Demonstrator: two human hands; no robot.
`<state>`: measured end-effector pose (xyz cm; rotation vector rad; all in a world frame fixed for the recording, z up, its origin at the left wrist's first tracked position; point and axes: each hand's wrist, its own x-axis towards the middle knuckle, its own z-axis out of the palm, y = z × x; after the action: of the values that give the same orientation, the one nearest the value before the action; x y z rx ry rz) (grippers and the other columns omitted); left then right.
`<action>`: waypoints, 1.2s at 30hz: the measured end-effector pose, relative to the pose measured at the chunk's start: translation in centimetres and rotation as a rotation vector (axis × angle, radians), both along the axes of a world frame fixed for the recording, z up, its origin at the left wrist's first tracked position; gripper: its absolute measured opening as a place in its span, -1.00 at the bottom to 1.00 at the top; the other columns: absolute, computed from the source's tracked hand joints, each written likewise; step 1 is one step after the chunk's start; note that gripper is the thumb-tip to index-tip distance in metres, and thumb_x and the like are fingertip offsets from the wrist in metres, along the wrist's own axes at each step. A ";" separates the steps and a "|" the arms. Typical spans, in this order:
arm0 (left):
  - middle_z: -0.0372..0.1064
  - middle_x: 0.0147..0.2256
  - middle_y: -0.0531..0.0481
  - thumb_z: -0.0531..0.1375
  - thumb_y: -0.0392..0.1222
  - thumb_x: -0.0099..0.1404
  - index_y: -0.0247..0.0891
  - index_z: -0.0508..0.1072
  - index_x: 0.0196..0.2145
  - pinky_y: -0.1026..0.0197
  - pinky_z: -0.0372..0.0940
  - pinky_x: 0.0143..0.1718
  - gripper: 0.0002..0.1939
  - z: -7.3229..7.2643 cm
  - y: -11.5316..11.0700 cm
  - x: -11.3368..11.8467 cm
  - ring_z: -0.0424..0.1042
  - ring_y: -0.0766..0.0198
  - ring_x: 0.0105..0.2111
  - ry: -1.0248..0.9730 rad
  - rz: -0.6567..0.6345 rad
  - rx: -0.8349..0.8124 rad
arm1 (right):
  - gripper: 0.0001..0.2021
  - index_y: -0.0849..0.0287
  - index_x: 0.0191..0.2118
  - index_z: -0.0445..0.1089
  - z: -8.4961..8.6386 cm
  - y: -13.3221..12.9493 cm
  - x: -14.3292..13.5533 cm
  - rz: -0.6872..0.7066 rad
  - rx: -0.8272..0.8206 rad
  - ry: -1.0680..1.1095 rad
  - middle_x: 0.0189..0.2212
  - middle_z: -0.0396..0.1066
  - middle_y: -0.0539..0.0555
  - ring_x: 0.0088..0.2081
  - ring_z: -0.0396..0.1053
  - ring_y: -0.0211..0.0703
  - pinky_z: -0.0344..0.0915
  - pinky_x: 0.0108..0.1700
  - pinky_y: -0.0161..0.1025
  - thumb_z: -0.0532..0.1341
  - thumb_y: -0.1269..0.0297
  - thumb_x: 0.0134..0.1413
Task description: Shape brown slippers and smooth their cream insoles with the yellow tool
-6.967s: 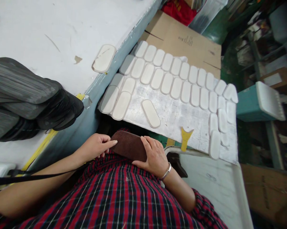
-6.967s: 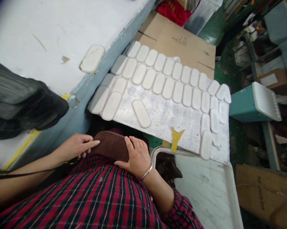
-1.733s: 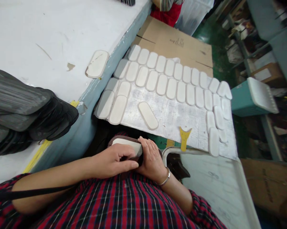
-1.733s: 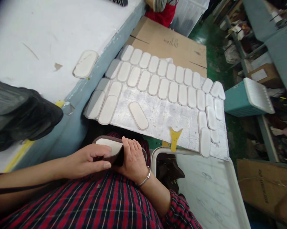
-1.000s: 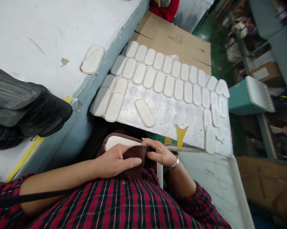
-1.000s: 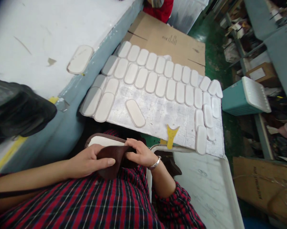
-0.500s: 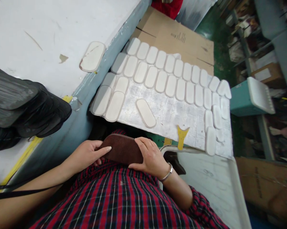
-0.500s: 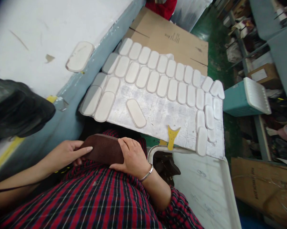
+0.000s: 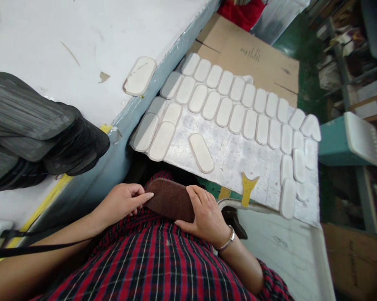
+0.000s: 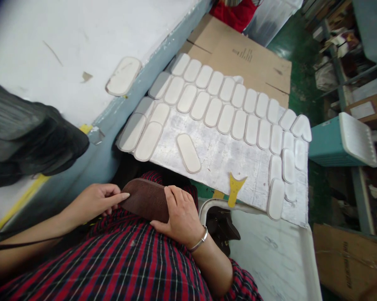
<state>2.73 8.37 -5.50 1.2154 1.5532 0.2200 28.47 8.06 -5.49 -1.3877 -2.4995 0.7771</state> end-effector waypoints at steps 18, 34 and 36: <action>0.28 -0.72 0.08 0.13 0.16 0.12 -0.28 0.31 -0.61 0.37 0.10 -0.73 -0.57 -0.1 0.2 -0.2 0.25 0.37 -0.74 -0.059 0.050 0.036 | -0.19 0.30 0.18 0.08 -0.3 -0.2 -0.8 0.021 0.053 -0.086 0.08 0.15 0.30 0.07 0.13 0.13 0.12 0.08 0.07 0.21 -0.14 -0.11; 0.26 -0.73 0.09 0.14 0.21 0.09 -0.28 0.34 -0.60 0.34 0.06 -0.66 -0.54 -1.1 -0.7 -0.5 0.22 0.38 -0.73 -0.033 0.041 0.151 | -0.15 0.32 0.20 0.03 -0.2 -0.9 -1.2 -0.001 0.101 -0.116 0.10 0.13 0.30 0.11 0.08 0.14 0.01 0.15 0.11 0.19 -0.17 -0.11; 0.24 -0.73 0.10 0.16 0.22 0.08 -0.28 0.32 -0.63 0.34 0.04 -0.64 -0.53 -1.3 -0.8 -0.5 0.20 0.39 -0.70 -0.001 0.051 0.211 | -0.12 0.33 0.22 -0.02 -0.3 -0.9 -1.6 -0.008 0.113 -0.124 0.11 0.12 0.30 0.12 0.07 0.13 -0.01 0.16 0.12 0.17 -0.19 -0.09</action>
<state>2.21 7.56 -6.79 1.3388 1.5908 0.4261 26.86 7.12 -5.76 -1.4470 -2.5835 0.5549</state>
